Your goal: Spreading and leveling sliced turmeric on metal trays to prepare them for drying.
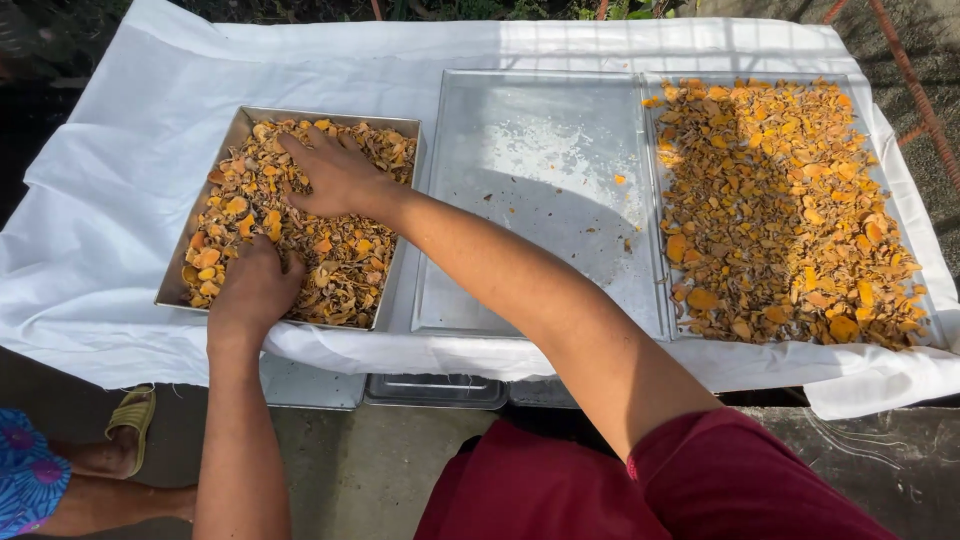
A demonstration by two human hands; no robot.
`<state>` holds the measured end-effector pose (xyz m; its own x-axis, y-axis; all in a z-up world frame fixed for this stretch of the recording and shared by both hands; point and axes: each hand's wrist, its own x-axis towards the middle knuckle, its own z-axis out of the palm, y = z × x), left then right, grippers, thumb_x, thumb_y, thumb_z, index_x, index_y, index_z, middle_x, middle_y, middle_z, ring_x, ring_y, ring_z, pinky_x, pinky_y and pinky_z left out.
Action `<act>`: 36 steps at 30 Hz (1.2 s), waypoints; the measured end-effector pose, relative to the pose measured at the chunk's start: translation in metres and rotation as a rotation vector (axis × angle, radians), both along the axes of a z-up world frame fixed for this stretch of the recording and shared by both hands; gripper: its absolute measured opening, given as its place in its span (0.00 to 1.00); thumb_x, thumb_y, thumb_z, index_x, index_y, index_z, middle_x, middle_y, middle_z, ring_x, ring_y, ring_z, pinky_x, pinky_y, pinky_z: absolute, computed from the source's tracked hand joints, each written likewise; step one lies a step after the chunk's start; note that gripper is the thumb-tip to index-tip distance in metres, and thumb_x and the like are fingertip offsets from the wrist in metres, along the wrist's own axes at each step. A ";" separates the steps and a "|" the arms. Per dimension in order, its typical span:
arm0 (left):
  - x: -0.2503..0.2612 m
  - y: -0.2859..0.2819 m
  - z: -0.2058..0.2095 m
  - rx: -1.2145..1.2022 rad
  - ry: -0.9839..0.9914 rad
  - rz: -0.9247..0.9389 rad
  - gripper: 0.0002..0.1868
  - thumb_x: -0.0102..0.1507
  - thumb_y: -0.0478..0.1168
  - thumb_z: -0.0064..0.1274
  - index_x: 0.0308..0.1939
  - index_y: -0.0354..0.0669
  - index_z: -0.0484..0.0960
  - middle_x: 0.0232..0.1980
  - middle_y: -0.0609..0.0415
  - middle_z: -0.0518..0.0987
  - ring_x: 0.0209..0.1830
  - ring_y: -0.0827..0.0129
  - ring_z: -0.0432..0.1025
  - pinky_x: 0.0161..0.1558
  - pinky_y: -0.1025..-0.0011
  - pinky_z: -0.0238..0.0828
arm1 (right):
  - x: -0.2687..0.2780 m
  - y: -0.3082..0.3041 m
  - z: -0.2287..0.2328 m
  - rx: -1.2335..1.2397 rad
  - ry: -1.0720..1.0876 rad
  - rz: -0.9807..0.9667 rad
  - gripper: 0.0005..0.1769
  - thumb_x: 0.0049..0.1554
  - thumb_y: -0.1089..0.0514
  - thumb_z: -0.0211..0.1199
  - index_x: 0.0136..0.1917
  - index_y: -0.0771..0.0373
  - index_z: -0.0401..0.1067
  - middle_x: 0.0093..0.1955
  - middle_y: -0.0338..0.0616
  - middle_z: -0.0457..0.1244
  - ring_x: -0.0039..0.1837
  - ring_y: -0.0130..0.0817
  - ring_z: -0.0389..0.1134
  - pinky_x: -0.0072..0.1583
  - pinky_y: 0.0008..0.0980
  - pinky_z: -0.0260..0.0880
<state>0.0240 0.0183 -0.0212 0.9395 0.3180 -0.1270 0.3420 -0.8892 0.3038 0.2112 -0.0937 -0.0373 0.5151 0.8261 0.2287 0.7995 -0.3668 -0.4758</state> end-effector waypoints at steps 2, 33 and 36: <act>0.002 0.000 0.000 0.010 -0.008 -0.008 0.23 0.74 0.45 0.39 0.54 0.21 0.70 0.49 0.26 0.73 0.52 0.24 0.73 0.43 0.43 0.78 | 0.007 0.008 -0.003 -0.045 -0.019 -0.047 0.42 0.63 0.35 0.57 0.80 0.54 0.46 0.66 0.56 0.59 0.70 0.60 0.66 0.76 0.59 0.46; 0.004 -0.003 0.000 0.025 0.071 0.008 0.28 0.75 0.50 0.38 0.57 0.19 0.70 0.51 0.23 0.73 0.53 0.25 0.75 0.45 0.42 0.79 | 0.075 -0.297 -0.015 -0.139 0.092 -0.403 0.22 0.54 0.59 0.62 0.62 0.66 0.71 0.54 0.49 0.58 0.56 0.56 0.71 0.56 0.53 0.73; 0.003 -0.009 0.010 -0.087 0.088 0.088 0.25 0.74 0.51 0.38 0.54 0.26 0.70 0.54 0.28 0.74 0.53 0.33 0.71 0.46 0.39 0.66 | 0.045 -0.341 0.030 -0.360 0.200 -0.535 0.29 0.57 0.64 0.57 0.72 0.72 0.63 0.66 0.58 0.58 0.72 0.53 0.57 0.72 0.50 0.58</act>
<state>0.0266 0.0092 -0.0115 0.8928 0.3824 -0.2383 0.4458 -0.8263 0.3442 0.2566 -0.4346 -0.0073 0.8783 0.4521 -0.1556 0.3727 -0.8512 -0.3695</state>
